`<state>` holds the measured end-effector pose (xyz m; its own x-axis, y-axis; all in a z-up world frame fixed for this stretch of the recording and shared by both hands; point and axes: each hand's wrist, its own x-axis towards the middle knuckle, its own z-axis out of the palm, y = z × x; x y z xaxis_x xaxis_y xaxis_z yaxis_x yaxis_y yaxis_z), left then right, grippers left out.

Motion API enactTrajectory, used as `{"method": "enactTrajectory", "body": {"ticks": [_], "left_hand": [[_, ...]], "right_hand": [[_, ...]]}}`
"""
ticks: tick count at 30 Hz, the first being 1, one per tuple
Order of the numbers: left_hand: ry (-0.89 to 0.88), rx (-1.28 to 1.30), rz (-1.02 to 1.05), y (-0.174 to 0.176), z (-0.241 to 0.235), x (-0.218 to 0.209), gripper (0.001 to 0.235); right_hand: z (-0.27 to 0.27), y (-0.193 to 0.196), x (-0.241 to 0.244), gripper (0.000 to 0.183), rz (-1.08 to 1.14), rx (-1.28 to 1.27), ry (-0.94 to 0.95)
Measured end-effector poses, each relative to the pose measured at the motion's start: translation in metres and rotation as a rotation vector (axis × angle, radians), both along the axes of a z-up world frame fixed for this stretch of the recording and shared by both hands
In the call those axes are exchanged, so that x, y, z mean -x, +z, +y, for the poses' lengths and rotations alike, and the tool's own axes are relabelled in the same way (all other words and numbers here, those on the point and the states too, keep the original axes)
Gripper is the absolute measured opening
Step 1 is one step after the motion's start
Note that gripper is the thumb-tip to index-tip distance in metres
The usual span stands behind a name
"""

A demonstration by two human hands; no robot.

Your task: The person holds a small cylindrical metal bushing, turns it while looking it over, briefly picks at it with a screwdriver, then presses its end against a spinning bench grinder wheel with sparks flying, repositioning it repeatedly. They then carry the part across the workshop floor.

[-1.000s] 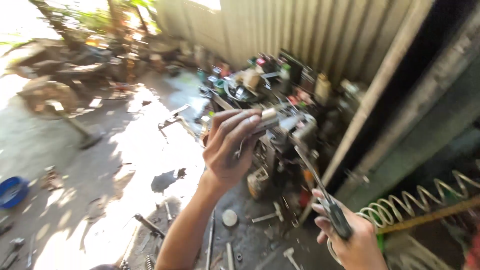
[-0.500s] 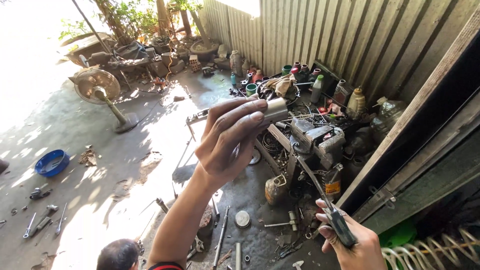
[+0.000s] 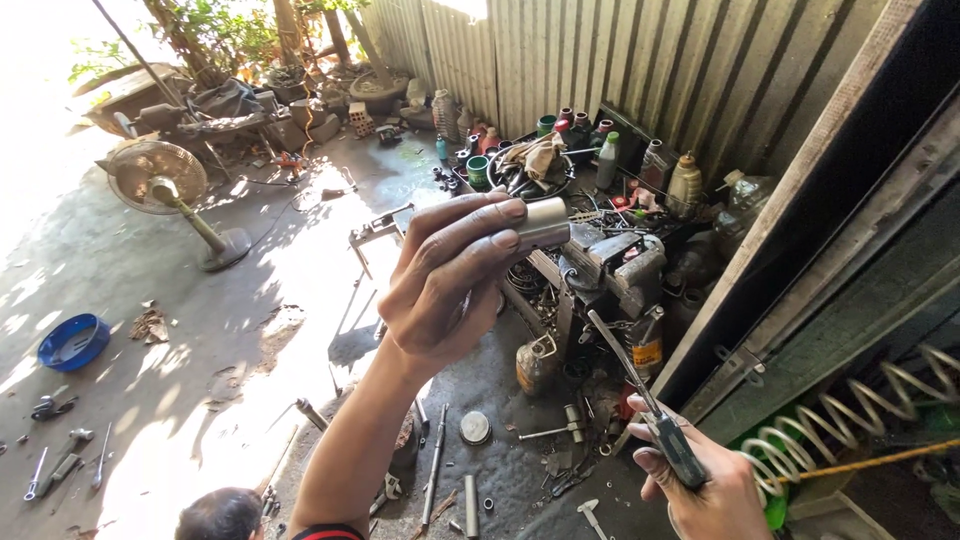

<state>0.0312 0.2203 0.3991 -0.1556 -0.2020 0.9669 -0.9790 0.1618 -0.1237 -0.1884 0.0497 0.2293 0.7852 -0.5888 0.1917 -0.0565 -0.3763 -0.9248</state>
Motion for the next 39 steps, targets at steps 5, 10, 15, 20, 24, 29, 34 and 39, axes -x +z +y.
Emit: {"method": "enactTrajectory", "body": {"ticks": [5,10,15,20,24,29,34,39], "left_hand": [[-0.012,-0.002,0.003,-0.004,-0.004,0.000,0.044],[-0.001,-0.006,0.000,-0.005,-0.006,0.000,0.043],[0.006,-0.005,-0.004,-0.007,-0.006,-0.002,0.042],[0.009,-0.021,-0.020,-0.009,-0.005,-0.004,0.041],[0.007,-0.054,-0.046,-0.011,-0.005,-0.007,0.042],[-0.005,-0.065,-0.071,-0.013,-0.008,-0.010,0.042],[-0.043,-0.058,0.035,-0.041,-0.024,-0.011,0.041],[-0.384,-0.010,1.229,-0.164,-0.071,-0.011,0.035]], "right_hand": [[-0.009,-0.017,0.003,0.040,-0.031,0.069,0.055],[-0.013,-0.033,0.005,0.035,-0.053,0.124,0.111],[-0.008,-0.026,0.005,0.036,0.017,0.089,0.087],[-0.004,-0.023,0.005,0.036,0.063,0.051,0.059],[-0.005,-0.024,0.004,0.036,0.066,0.041,0.056],[-0.010,-0.033,0.005,0.036,0.031,0.093,0.082],[-0.006,-0.025,0.008,0.036,0.076,0.062,0.040],[-0.007,-0.038,0.019,0.056,0.155,-0.088,-0.092]]}}
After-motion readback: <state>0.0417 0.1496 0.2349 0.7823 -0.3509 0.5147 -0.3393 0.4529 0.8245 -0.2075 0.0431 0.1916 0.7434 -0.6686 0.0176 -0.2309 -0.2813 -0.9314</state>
